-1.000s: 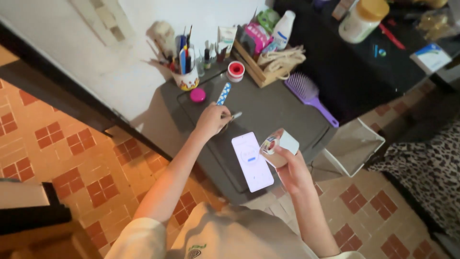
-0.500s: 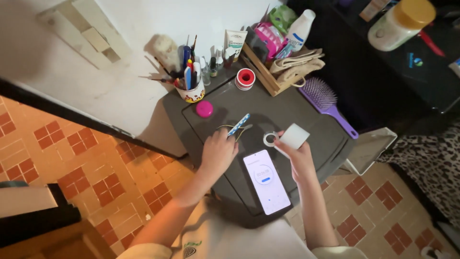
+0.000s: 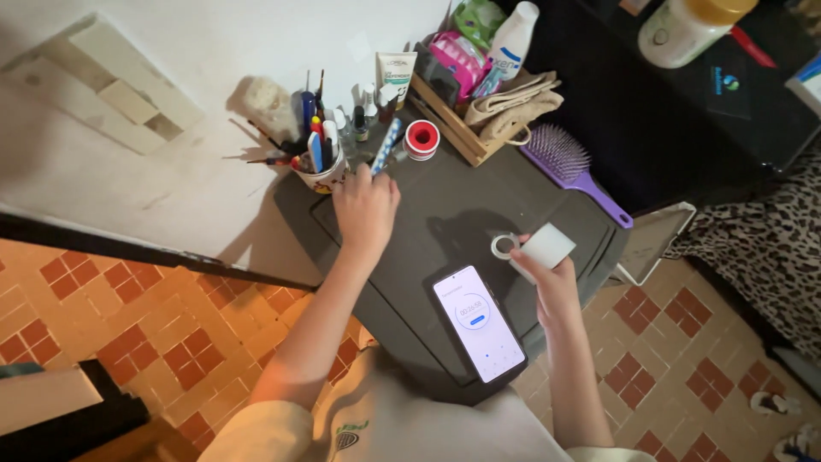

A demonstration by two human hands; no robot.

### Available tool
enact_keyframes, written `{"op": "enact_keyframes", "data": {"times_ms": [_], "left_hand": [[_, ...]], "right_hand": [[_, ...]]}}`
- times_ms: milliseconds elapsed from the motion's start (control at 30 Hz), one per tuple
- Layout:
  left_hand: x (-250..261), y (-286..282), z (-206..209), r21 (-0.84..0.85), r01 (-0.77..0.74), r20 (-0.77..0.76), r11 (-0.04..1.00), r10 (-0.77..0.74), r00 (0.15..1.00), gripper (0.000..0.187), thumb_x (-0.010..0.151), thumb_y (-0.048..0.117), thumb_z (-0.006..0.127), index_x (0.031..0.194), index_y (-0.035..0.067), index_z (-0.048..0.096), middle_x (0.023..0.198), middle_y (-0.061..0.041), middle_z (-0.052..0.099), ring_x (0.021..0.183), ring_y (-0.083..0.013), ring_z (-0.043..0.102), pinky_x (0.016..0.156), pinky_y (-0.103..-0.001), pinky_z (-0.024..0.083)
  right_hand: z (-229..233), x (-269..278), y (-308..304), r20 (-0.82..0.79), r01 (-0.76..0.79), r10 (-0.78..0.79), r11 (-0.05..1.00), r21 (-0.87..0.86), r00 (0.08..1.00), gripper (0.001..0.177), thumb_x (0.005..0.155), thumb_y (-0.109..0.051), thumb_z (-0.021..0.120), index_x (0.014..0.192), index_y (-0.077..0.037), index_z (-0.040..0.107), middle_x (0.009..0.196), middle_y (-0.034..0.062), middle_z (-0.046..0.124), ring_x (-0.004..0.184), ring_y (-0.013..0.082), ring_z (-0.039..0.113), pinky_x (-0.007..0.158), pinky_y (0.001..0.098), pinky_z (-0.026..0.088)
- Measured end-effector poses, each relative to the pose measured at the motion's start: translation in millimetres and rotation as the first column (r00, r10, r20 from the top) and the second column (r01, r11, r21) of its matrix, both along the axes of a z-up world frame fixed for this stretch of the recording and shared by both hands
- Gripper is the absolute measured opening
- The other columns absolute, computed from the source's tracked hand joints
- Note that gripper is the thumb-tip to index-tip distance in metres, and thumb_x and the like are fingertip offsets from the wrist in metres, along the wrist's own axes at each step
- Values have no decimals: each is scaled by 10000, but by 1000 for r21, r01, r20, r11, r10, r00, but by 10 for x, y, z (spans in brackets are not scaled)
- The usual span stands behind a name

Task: Picking up and moving various personal items like a hairbrush, small containers, and tools to organize a room.

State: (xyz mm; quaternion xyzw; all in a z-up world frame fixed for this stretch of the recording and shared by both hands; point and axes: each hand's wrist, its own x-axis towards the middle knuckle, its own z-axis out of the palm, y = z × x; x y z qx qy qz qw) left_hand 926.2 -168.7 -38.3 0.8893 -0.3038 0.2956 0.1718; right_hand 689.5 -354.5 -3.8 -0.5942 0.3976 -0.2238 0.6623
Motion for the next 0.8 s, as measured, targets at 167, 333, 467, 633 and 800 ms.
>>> {"op": "enact_keyframes", "data": {"times_ms": [167, 333, 467, 633, 800], "left_hand": [[236, -262, -235, 33, -115, -2, 993, 115, 993, 190, 694, 252, 842, 750, 144, 696, 783, -30, 563, 692, -257, 631, 600, -406, 513], [299, -348, -264, 46, -45, -136, 998, 51, 989, 174, 778, 208, 805, 870, 103, 701, 863, -54, 559, 699, -300, 655, 578, -453, 527], [68, -115, 384, 77, 117, -376, 990, -80, 923, 417, 995, 26, 545, 1403, 109, 514, 1042, -149, 518, 661, -408, 734, 616, -497, 615], [187, -120, 588, 144, 179, -484, 973, -89, 870, 611, 988, -46, 473, 1559, -4, 261, 976, -228, 641, 823, -469, 737, 753, -578, 584], [706, -429, -370, 173, 96, -186, 980, -63, 981, 319, 931, 87, 556, 1233, 2, 611, 853, -105, 658, 813, -317, 704, 625, -438, 591]], "right_hand": [[125, -17, 61, -12, 11, -11, 1000, 3, 1000, 426, 727, -89, 913, 1120, -58, 752, 989, 63, 723, 930, 146, 673, 897, 324, 523], [35, -81, -9, -23, 12, -12, 1000, 3, 1000, 420, 728, -102, 917, 1115, -73, 756, 988, 54, 728, 937, 138, 677, 895, 311, 518], [33, -81, -28, -26, 19, -19, 1000, 12, 999, 426, 720, -100, 918, 1113, -75, 757, 977, 59, 732, 925, 145, 683, 879, 308, 515], [108, -21, 46, -31, -6, 6, 1000, 11, 999, 418, 728, -106, 911, 1115, -78, 756, 977, 61, 721, 934, 156, 663, 897, 330, 481], [147, 25, 107, -35, -22, 22, 1000, 8, 999, 400, 732, -97, 908, 1105, -86, 762, 966, 70, 728, 918, 165, 668, 894, 332, 475]]}}
